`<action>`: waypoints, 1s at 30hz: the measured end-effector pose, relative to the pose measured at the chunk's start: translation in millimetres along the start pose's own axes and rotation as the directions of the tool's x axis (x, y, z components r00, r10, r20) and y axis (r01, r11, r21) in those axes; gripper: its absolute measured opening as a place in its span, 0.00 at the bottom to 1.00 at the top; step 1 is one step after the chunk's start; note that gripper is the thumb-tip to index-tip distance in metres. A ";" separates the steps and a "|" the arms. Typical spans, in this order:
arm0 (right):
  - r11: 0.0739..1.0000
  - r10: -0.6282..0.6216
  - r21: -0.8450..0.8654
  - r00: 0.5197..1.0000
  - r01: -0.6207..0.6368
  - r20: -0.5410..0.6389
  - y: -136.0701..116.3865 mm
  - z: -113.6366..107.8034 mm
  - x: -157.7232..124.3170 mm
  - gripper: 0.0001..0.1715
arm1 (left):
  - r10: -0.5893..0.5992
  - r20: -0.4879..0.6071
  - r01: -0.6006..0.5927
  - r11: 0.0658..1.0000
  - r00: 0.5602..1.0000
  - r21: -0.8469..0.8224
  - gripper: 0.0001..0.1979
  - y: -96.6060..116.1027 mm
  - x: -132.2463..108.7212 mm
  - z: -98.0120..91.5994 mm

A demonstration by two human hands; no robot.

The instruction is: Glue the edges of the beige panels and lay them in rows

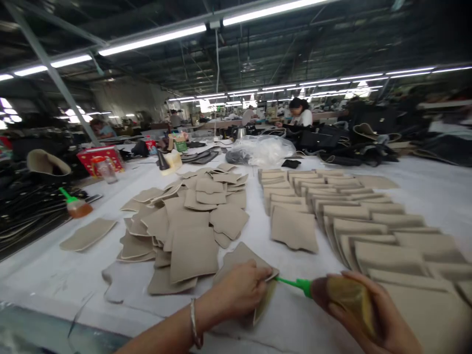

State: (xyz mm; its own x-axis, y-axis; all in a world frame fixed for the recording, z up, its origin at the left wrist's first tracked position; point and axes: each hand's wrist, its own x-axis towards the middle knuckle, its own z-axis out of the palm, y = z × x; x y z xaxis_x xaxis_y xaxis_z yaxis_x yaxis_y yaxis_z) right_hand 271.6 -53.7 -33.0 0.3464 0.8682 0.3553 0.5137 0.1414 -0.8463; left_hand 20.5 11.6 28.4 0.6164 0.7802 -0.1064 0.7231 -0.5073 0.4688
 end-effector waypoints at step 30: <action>0.995 -0.087 0.049 0.993 0.084 0.081 -19.5 -5.8 2.0 0.27 | -0.039 0.008 0.040 0.997 0.999 -0.072 0.23 -2.6 6.1 3.6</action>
State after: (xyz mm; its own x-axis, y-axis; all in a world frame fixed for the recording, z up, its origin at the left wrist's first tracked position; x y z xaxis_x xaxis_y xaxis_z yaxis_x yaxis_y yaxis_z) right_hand 266.8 -57.5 -13.4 0.2357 0.8880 0.3948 0.5018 0.2367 -0.8319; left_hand 23.5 16.4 23.4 0.5900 0.7966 -0.1316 0.7227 -0.4484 0.5260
